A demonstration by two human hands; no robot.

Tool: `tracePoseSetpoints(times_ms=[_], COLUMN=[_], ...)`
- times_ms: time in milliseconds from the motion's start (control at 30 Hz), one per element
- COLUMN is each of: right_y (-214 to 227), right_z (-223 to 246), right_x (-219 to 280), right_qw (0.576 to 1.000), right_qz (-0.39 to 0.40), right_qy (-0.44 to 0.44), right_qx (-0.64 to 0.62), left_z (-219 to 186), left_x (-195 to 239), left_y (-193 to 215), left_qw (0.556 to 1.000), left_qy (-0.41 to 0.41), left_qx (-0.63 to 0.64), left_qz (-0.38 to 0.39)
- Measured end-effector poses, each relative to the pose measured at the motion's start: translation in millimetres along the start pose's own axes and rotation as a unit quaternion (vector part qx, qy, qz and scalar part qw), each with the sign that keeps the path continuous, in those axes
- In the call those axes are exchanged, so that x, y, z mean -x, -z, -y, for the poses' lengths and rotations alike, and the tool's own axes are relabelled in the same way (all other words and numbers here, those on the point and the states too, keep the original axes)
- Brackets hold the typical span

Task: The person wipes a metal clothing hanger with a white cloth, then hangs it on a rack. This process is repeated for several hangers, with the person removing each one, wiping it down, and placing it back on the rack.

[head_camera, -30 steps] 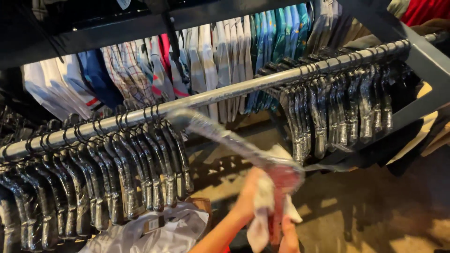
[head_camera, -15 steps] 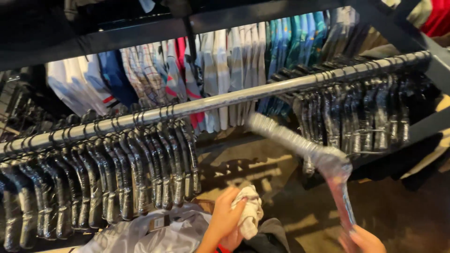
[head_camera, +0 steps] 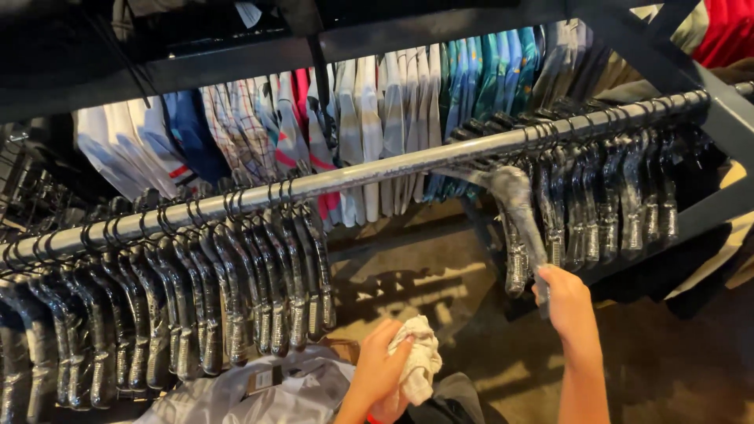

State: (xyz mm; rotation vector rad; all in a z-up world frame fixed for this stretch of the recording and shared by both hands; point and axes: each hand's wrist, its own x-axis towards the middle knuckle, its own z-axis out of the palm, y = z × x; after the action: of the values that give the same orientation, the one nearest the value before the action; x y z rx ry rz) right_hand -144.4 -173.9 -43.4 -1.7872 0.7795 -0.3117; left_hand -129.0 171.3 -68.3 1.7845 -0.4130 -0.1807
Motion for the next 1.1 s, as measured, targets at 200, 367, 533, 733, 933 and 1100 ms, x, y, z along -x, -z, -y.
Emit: tracePoseSetpoints(times_ms=[200,367,533,733,933,1100], right_y=[-33.9,-53.0,-66.2,-81.2,-149.8,-279.0], right_z=[21.8,4.0,14.8,55.7,45.8,-6.4], right_x=[3.0,-7.6,12.3,74.5,106.6,86.2], right_qw=[0.987,0.982,0.976,0.961,0.886,0.925], right_qz=[-0.022,-0.036,-0.054,-0.119,-0.095,0.37], right_qy=[0.066,0.08,0.101,0.156,0.384,0.071], right_qx=[0.141,0.166,0.183,0.194,0.243,-0.046], left_z=[4.5,7.6,12.2,20.8,105.8,131.5], left_x=[14.2,15.7,16.9,20.2,26.9,33.1], left_y=[3.2,8.6,10.0,7.5,-13.9,-23.8], left_qw=[1.0,0.999,0.999,0.998,0.921,0.694], left_qy=[0.024,0.037,0.038,0.05,0.231,0.286], left_qx=[0.003,0.008,0.0,0.0,0.314,0.66], left_qz=[-0.014,-0.021,-0.025,-0.032,-0.026,-0.011])
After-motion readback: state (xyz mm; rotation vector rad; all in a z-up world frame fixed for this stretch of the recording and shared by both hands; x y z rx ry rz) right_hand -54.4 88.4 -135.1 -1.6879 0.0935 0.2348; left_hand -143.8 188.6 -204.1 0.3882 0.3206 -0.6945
